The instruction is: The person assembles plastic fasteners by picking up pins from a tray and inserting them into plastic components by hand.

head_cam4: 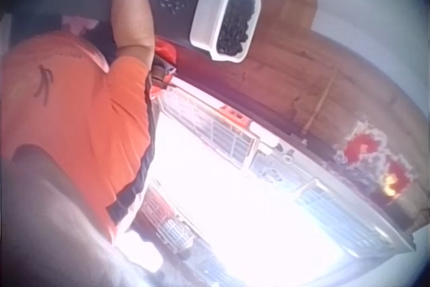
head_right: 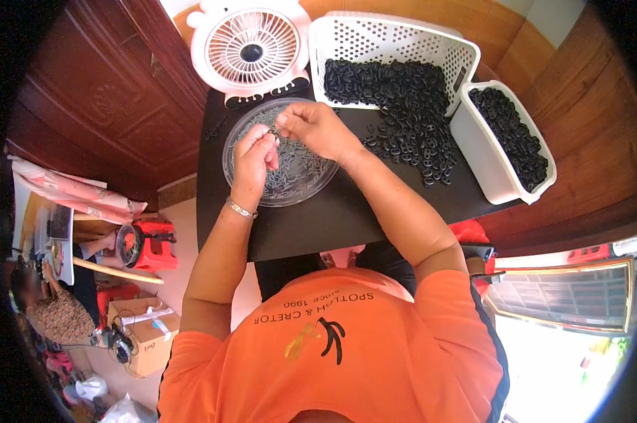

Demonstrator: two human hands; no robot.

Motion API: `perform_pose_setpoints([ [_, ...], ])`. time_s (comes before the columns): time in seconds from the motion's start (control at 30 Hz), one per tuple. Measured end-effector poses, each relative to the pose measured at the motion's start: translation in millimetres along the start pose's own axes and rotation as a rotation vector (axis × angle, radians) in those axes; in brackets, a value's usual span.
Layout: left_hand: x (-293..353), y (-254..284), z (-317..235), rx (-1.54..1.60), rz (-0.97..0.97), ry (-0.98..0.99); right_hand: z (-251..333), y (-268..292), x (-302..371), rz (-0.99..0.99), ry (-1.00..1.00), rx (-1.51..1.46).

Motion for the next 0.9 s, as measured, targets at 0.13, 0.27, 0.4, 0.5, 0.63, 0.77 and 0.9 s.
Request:
perform_pose_setpoints([
  [0.13,0,1,-1,0.002,0.005,0.009,4,-2,2,0.014,0.016,0.025],
  [0.27,-1,-2,0,-0.062,0.03,0.0,8,-4,6,0.002,0.016,0.077],
  [0.4,0,-3,5,-0.016,0.02,0.019,33,-5,10,-0.106,0.218,0.496],
  [0.5,2,-5,4,-0.002,0.025,0.03,43,-8,14,-0.156,0.346,0.597],
  [0.63,0,-7,7,0.042,0.045,0.05,42,-8,15,-0.165,0.355,0.626],
  [0.77,-1,-5,9,0.102,0.026,0.091,39,0,13,-0.164,0.282,0.6],
  [0.9,-6,3,12,0.122,0.017,0.082,41,42,13,-0.199,0.176,0.842],
])
Point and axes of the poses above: each hand's wrist, its own x-axis away from the middle knuckle, its own y-axis out of the back of the hand, z = x × y, the point moved 10 cm from there along -x, towards the middle knuckle, and after that the axes turned 2 degrees about y, right-handed, at the moved point
